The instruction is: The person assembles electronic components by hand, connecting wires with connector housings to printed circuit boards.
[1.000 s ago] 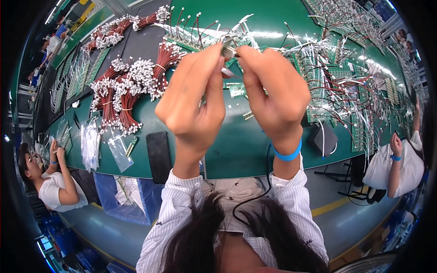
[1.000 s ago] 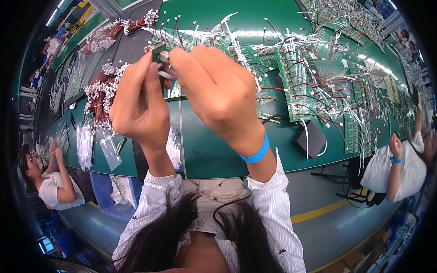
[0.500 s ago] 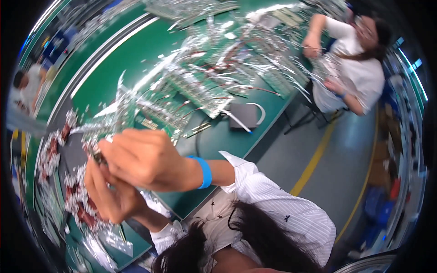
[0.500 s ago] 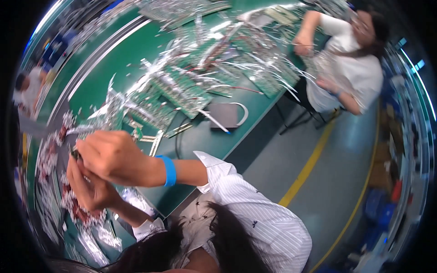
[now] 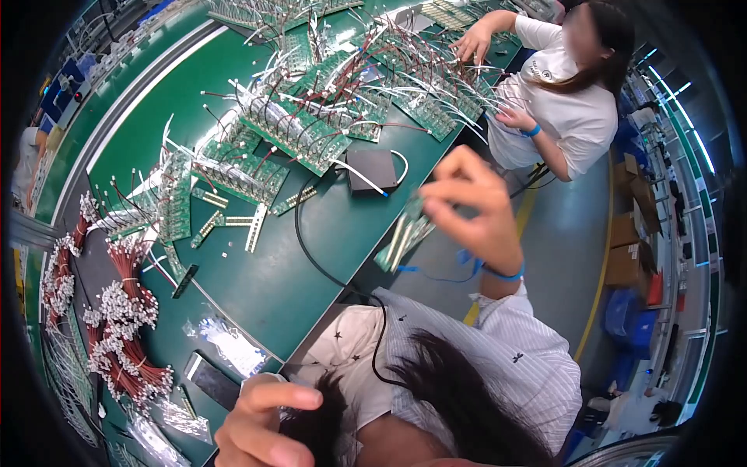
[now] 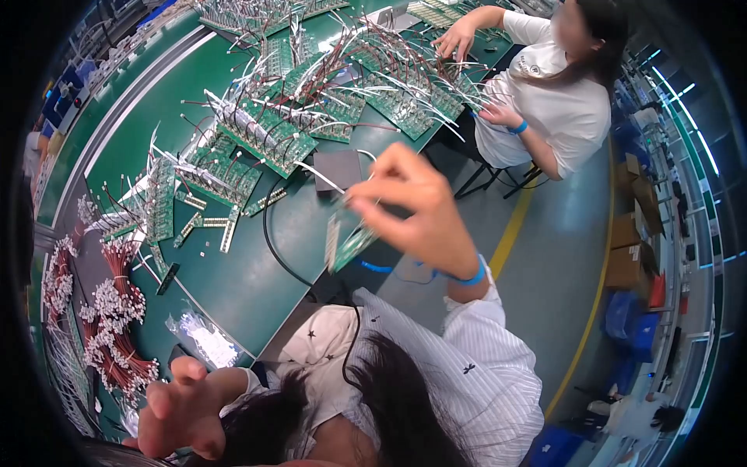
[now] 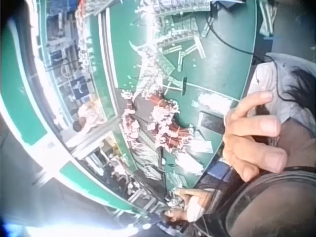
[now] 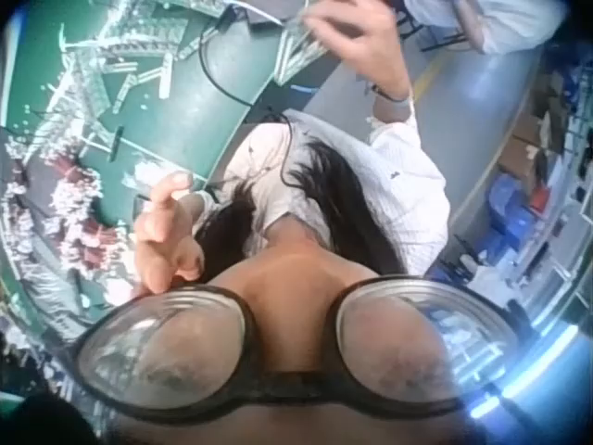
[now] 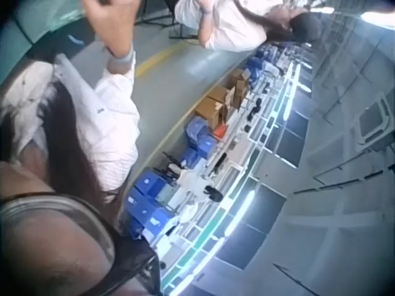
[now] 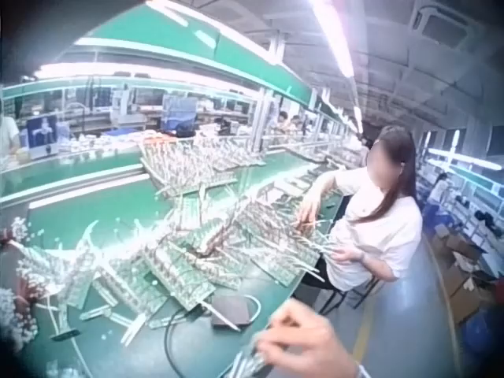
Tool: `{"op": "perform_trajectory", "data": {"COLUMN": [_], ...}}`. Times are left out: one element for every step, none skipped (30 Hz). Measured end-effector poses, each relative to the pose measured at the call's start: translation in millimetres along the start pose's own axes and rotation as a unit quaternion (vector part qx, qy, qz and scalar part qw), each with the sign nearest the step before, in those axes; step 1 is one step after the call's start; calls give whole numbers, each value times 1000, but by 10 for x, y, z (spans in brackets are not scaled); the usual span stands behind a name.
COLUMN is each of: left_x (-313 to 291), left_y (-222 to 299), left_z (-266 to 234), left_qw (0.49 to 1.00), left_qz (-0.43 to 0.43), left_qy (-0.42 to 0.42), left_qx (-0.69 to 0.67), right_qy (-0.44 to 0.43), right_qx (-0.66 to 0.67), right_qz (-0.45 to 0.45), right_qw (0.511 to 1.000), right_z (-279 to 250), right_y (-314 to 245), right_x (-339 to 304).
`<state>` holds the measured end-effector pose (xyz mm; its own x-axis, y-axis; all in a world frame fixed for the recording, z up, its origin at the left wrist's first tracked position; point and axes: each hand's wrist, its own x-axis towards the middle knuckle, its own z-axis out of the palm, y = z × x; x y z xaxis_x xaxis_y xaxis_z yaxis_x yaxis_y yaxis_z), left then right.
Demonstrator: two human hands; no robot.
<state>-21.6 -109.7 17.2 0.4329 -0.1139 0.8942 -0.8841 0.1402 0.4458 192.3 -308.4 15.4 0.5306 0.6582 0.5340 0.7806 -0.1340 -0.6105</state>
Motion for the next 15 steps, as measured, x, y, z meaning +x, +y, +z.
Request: {"op": "perform_trajectory", "data": {"left_x": [-12, -41, -65, -35, 20, 99, 129, 130, 129, 143, 140, 130, 113, 78, 31], "left_y": [11, 24, 44, 72, 69, 33, 31, 57, 85, 84, 77, 67, 53, 50, 49], "left_z": [19, 19, 25, 38, 56, 68, 80, 80, 82, 84, 80, 69, 50, 16, -26], "left_qw": [1000, 999, 998, 996, 996, 999, 999, 999, 999, 998, 998, 999, 1000, 1000, 999], "left_qz": [-2, -19, -37, -65, -67, -46, -33, -34, -46, -56, -55, -42, -29, -28, -32], "left_qy": [3, 14, 25, 29, 32, 18, 6, 5, 10, 13, 12, 10, 8, 6, -11], "left_qx": [-3, -23, -42, -45, -46, -17, 20, 17, 18, 17, 16, 8, 0, 0, -7], "right_qy": [14, 32, 30, 41, 76, 98, 110, 131, 152, 169, 183, 185, 209, 233, 236], "right_qx": [-31, -26, -41, -47, -41, -68, -84, -67, -58, -68, -76, -77, -80, -85, -84], "right_qz": [28, 68, 106, 111, 141, 164, 166, 165, 200, 196, 191, 190, 197, 204, 203], "right_qw": [999, 997, 993, 992, 986, 979, 976, 975, 966, 964, 961, 961, 954, 947, 947], "right_z": [-108, -166, -251, -379, -435, -533, -548, -649, -746, -866, -953, -1014, -1057, -1109, -1188], "right_y": [72, 163, 208, 350, 434, 534, 445, 605, 699, 806, 914, 981, 1044, 1107, 1214], "right_x": [-41, -76, -96, -168, -195, -223, -128, -175, -214, -243, -250, -246, -235, -230, -237]}}
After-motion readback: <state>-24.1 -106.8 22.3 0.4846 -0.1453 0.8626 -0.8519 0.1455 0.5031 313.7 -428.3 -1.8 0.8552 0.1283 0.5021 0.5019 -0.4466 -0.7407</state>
